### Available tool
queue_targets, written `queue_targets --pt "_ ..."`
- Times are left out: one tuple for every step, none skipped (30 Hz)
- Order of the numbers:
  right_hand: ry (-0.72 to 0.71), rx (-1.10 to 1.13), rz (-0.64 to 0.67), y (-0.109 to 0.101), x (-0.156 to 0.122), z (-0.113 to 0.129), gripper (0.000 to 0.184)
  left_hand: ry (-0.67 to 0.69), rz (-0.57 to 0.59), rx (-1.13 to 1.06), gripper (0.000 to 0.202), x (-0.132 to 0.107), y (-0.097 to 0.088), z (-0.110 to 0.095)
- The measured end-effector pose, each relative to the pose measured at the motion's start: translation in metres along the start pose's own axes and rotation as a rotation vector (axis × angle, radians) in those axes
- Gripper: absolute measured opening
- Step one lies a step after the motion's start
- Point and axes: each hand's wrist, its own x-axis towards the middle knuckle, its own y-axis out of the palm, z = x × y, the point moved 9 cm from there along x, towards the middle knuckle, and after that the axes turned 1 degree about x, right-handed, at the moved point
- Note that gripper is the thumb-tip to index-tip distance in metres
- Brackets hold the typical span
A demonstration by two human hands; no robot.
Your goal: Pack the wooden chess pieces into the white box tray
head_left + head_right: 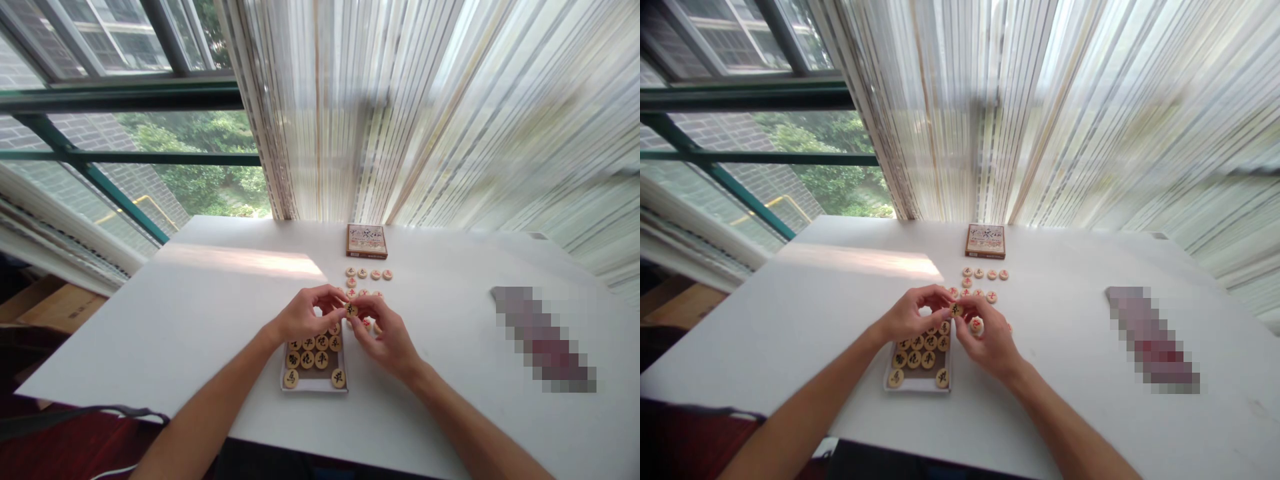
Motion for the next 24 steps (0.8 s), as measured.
queue_targets --pt "0.004 0.01 0.003 0.0 0.0 0.0 0.021 -0.003 -0.001 -0.001 0.025 0.0 0.0 0.0" --pt "0.007 0.019 0.004 0.001 0.0 -0.001 0.021 -0.003 -0.001 0.003 0.025 0.0 0.0 0.0" --pt "0.011 0.024 0.004 0.001 0.0 -0.001 0.02 -0.001 -0.002 0.013 0.025 -0.001 0.0 0.0" --pt "0.018 0.025 0.002 0.001 0.0 -0.002 0.02 0.004 -0.003 0.027 0.026 -0.001 -0.001 0.0" --pt "0.028 0.021 -0.001 0.0 0.0 -0.003 0.019 0.01 -0.004 0.045 0.026 -0.001 -0.001 0.0" --pt "0.038 0.016 -0.006 0.0 0.0 -0.004 0.019 0.016 -0.004 0.061 0.027 -0.001 -0.001 0.0" --pt "0.047 0.011 -0.009 -0.001 0.001 -0.005 0.019 0.02 -0.004 0.075 0.028 -0.001 -0.001 0.0" --pt "0.054 0.008 -0.011 -0.001 0.001 -0.006 0.019 0.023 -0.004 0.084 0.028 -0.001 -0.001 0.001" --pt "0.058 0.006 -0.011 -0.001 0.001 -0.006 0.018 0.026 -0.002 0.089 0.028 -0.001 -0.001 0.001" --pt "0.061 0.007 -0.011 -0.001 0.001 -0.007 0.018 0.027 0.0 0.091 0.029 -0.001 -0.001 0.001" --pt "0.064 0.009 -0.011 -0.001 0.0 -0.007 0.018 0.028 0.001 0.092 0.029 -0.001 -0.001 0.001" --pt "0.069 0.012 -0.011 -0.001 0.0 -0.008 0.018 0.028 0.002 0.093 0.029 -0.001 0.0 0.001" --pt "0.076 0.014 -0.011 -0.001 0.0 -0.009 0.017 0.028 0.003 0.093 0.029 -0.001 0.0 0.001" --pt "0.084 0.019 -0.013 -0.001 0.0 -0.009 0.016 0.025 0.005 0.094 0.028 -0.001 0.0 0.001" --pt "0.09 0.026 -0.014 -0.001 0.0 -0.01 0.015 0.022 0.006 0.094 0.028 -0.001 0.001 0.001" --pt "0.097 0.036 -0.014 -0.001 0.0 -0.011 0.013 0.018 0.006 0.094 0.027 -0.001 0.001 0.001" --pt "0.103 0.047 -0.015 -0.001 0.001 -0.011 0.011 0.014 0.005 0.096 0.027 -0.002 0.002 0.0" --pt "0.109 0.058 -0.017 -0.001 0.001 -0.012 0.01 0.011 0.005 0.097 0.026 -0.002 0.002 0.0" --pt "0.115 0.068 -0.021 -0.001 0.002 -0.012 0.01 0.009 0.004 0.099 0.025 -0.002 0.003 -0.001" --pt "0.124 0.075 -0.024 -0.001 0.002 -0.012 0.011 0.008 0.003 0.099 0.025 -0.002 0.003 -0.001" --pt "0.133 0.079 -0.026 -0.002 0.003 -0.012 0.012 0.008 0.004 0.097 0.024 -0.002 0.003 -0.002" --pt "0.142 0.083 -0.028 -0.002 0.003 -0.012 0.014 0.009 0.009 0.093 0.024 -0.002 0.004 -0.004" --pt "0.149 0.086 -0.029 -0.002 0.004 -0.012 0.015 0.011 0.016 0.089 0.023 -0.002 0.005 -0.005" --pt "0.153 0.087 -0.031 -0.003 0.004 -0.011 0.017 0.015 0.025 0.086 0.022 -0.001 0.006 -0.006"
